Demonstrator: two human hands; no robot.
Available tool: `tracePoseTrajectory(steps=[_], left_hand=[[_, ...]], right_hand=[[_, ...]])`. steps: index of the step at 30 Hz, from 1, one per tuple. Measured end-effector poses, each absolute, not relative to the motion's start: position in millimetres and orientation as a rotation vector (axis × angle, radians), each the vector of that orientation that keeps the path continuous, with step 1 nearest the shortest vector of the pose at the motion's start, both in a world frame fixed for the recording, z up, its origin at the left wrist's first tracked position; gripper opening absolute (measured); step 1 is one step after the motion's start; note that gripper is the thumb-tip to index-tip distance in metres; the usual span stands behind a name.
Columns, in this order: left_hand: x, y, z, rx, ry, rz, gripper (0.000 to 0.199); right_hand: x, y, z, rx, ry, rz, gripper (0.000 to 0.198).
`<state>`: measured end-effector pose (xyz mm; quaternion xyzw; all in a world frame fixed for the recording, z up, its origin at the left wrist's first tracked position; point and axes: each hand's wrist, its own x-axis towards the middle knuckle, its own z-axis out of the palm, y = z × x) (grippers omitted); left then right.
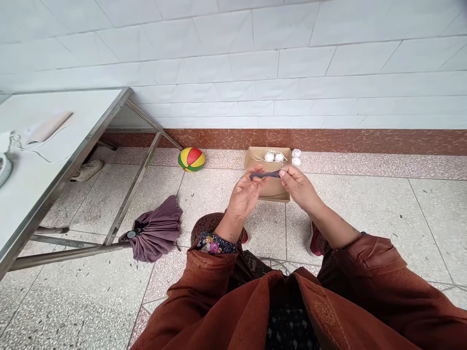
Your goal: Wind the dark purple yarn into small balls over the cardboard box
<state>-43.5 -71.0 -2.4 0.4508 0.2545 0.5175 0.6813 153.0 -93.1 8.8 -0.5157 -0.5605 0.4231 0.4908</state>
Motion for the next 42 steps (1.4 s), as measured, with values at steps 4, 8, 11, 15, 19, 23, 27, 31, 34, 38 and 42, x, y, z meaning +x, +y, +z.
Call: tracePoseTrajectory(steps=[4,8,11,15,19,23,27,31,34,38,42], left_hand=[[-34.0,-73.8,-1.8,0.715,0.539,1.187,0.043],[-33.3,-70.7,-3.7,0.696,0.610,1.158,0.045],[-35.0,-65.0,-12.0,0.729,0.720,1.166,0.043],[-38.7,-55.5,-22.9,0.859,0.859,1.224,0.037],[-43.0,-49.4,-22.0,1.054,0.946,1.278,0.032],[-39.9,-50.5,-15.8,1.048,0.885,1.303,0.034],[-32.6,-54.0,-10.8,0.902,0.770,1.290,0.034],[-30.3,-53.5,-8.4,0.785,0.745,1.277,0.032],[-30.6,-51.6,-9.5,0.708,0.737,1.269,0.033],[-30.1,-50.6,-13.6,0.689,0.717,1.245,0.039],[-27.9,-50.9,-18.4,0.744,0.799,1.272,0.046]], right_hand=[[145.2,-94.1,4.0,-1.327,-1.458,0.826,0.041],[146.1,-95.3,-5.3,-1.437,-1.643,0.641,0.033],[146.9,-98.0,-11.8,-1.528,-1.852,0.512,0.030],[146.2,-99.2,-14.0,-1.588,-1.960,0.572,0.023],[148.3,-95.8,-7.1,-1.475,-1.704,0.842,0.023],[149.9,-95.5,1.9,-1.333,-1.536,1.039,0.036],[147.1,-98.7,6.6,-1.289,-1.451,1.203,0.043],[143.9,-101.2,8.4,-1.249,-1.325,1.364,0.049],[142.3,-102.0,8.9,-1.221,-1.224,1.469,0.051],[141.6,-101.4,6.5,-1.225,-1.213,1.496,0.050],[143.6,-99.1,-1.6,-1.356,-1.395,1.279,0.039]])
